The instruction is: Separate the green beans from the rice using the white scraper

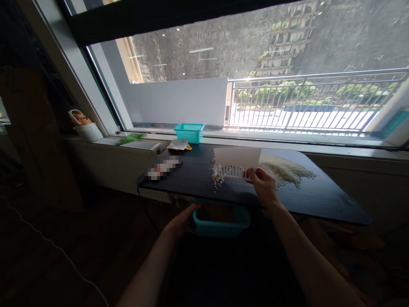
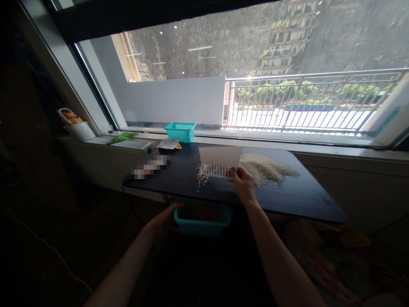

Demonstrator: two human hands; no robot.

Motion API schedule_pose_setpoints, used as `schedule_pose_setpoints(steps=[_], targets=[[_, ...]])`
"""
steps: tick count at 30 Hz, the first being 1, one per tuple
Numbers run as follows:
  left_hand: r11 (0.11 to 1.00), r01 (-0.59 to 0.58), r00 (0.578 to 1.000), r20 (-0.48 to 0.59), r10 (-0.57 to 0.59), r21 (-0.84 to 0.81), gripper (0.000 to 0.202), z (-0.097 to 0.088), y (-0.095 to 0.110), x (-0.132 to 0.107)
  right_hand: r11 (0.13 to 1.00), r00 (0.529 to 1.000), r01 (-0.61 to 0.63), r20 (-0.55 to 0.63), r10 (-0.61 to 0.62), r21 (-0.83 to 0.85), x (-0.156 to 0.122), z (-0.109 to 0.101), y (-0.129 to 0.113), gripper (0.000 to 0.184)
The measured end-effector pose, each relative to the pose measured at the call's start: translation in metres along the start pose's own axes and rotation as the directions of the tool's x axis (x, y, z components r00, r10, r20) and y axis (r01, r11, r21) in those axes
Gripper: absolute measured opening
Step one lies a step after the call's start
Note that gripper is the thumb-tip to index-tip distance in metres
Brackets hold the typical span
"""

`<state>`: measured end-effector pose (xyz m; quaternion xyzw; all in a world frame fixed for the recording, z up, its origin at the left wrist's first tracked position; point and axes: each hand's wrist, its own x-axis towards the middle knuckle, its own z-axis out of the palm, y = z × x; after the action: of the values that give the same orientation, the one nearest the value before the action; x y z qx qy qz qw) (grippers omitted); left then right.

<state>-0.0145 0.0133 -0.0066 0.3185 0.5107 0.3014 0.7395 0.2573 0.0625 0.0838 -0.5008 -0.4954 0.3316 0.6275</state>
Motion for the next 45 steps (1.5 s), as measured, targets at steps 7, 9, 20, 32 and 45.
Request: schedule_pose_setpoints(steps=[7, 9, 20, 32, 45], targets=[[0.999, -0.003, 0.999, 0.038, 0.005, -0.038, 0.05, -0.004, -0.002, -0.005, 1.0, 0.999, -0.023, 0.048, 0.022, 0.017, 0.001, 0.007, 0.002, 0.038], [0.999, -0.004, 0.999, 0.037, 0.005, -0.041, 0.051, -0.004, -0.003, -0.004, 0.999, 0.998, -0.029, 0.057, 0.028, 0.025, 0.001, 0.008, 0.001, 0.039], [0.997, 0.002, 0.999, 0.037, 0.001, -0.079, 0.048, -0.007, -0.005, -0.004, 0.999, 0.997, -0.014, 0.079, 0.01, 0.04, 0.015, 0.027, 0.002, 0.035], [0.991, -0.022, 0.999, -0.043, 0.016, -0.13, 0.054, -0.041, -0.005, -0.041, 0.998, 0.988, -0.012, 0.152, 0.002, 0.067, 0.008, 0.051, -0.005, 0.031], [0.991, -0.044, 0.997, -0.075, 0.035, -0.126, 0.064, -0.068, -0.002, -0.058, 0.984, 0.967, -0.146, 0.225, 0.121, 0.099, 0.009, 0.127, 0.001, 0.014]])
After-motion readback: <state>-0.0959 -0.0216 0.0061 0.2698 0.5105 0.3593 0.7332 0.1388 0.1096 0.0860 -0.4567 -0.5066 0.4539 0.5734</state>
